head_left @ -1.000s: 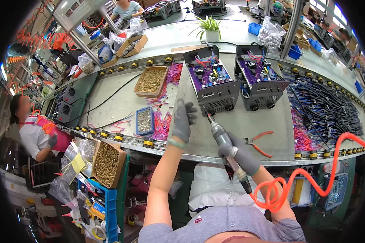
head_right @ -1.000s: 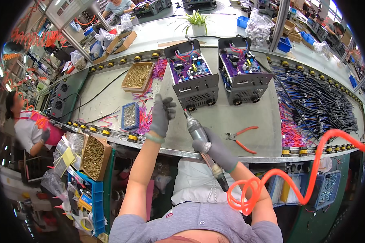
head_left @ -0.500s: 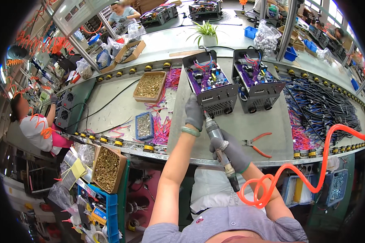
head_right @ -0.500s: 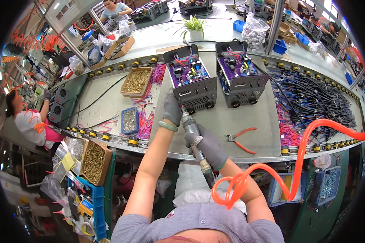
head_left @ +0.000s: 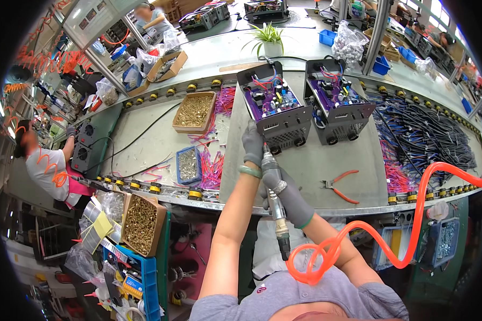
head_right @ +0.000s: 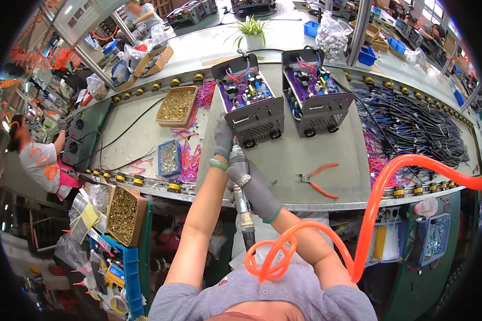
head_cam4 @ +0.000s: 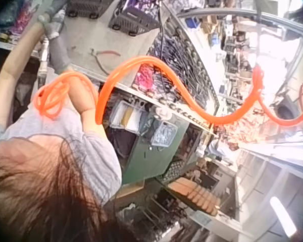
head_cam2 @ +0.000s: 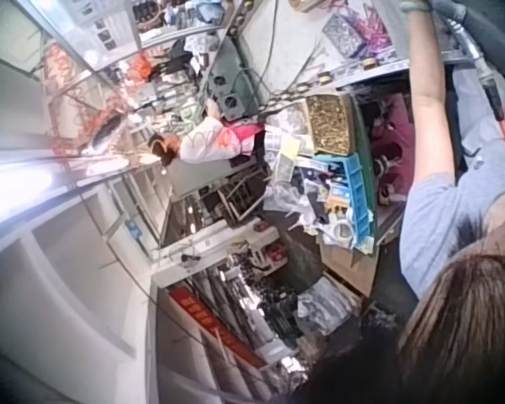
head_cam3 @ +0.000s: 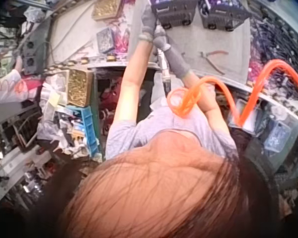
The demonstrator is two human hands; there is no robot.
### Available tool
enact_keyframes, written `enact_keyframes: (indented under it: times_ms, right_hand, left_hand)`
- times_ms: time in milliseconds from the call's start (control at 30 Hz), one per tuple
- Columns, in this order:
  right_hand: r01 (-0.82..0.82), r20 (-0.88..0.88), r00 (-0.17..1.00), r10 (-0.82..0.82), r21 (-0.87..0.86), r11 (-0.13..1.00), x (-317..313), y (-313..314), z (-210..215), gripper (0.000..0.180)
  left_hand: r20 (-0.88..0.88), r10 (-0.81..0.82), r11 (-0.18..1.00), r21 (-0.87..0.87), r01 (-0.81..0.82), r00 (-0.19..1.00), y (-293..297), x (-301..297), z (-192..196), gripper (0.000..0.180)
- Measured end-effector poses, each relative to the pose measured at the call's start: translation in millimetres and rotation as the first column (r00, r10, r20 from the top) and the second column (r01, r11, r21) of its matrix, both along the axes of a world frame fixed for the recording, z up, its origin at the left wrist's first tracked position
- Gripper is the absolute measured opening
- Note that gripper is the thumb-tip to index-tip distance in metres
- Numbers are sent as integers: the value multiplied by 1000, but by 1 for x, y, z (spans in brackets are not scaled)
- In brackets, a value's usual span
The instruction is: The person assembles electronic devices on a factory workbench. They connect wires to circuit boards, use pliers to strip wire insulation, and use a pneumatic screwdriver to fasten screws into the device housings. The person handles multiple units sequentially, moving them along the assembly line.
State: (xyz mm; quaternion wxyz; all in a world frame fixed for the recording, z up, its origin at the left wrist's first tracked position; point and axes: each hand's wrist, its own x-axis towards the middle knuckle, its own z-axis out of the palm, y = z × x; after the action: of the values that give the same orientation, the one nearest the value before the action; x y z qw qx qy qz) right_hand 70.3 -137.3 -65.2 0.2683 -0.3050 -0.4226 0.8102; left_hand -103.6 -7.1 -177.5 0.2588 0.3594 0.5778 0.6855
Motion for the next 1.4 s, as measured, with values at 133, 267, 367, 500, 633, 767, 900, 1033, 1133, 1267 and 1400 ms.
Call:
enact_keyframes:
  times_ms: [133, 267, 367, 500, 633, 767, 900, 1033, 1133, 1267, 1400]
  right_hand:
    - [1, -4, 1000, -1, -5, 1000, 0, 2, 2, 58]
    - [-21, 1, 1000, 21, -24, 999, 1, 6, 0, 54]
    - [-28, -9, 1000, 28, -63, 998, 1, 9, -4, 50]
    - [-18, 21, 1000, 18, -12, 1000, 2, 10, -2, 47]
    - [-124, 84, 989, 125, -11, 992, 51, 10, -7, 52]
    - [-10, 241, 970, 40, -125, 992, 131, 14, -6, 43]
    - [-28, 321, 943, 85, -179, 983, 163, 21, -27, 45]
    - [-69, 340, 932, 129, -182, 981, 160, 20, -32, 46]
    - [-120, 329, 931, 160, -138, 983, 147, 18, -20, 45]
    - [-188, 307, 927, 216, -119, 975, 148, 18, -28, 45]
    - [-194, 240, 948, 208, -78, 978, 152, 8, -12, 52]
  left_hand:
    - [208, -3, 996, -83, 21, 978, -11, 7, 29, 50]
    - [19, -26, 998, -63, 27, 999, -5, 2, 14, 51]
    - [108, -24, 997, -69, 32, 994, -8, 5, 26, 51]
    - [362, -68, 994, -50, 92, 930, -11, 7, 34, 49]
    - [65, -147, 989, -18, 149, 987, -37, -4, 40, 46]
    - [264, -45, 992, -104, 74, 964, -77, 0, 64, 41]
    - [224, -227, 926, -253, 281, 948, -126, 24, 55, 32]
    - [440, -269, 859, -293, 420, 857, -143, 60, 51, 28]
    - [508, -218, 832, -350, 430, 834, -147, 75, 41, 27]
    - [753, -210, 830, -200, 521, 623, -148, 84, 23, 24]
    - [848, -195, 828, -126, 546, 493, -148, 95, 21, 23]
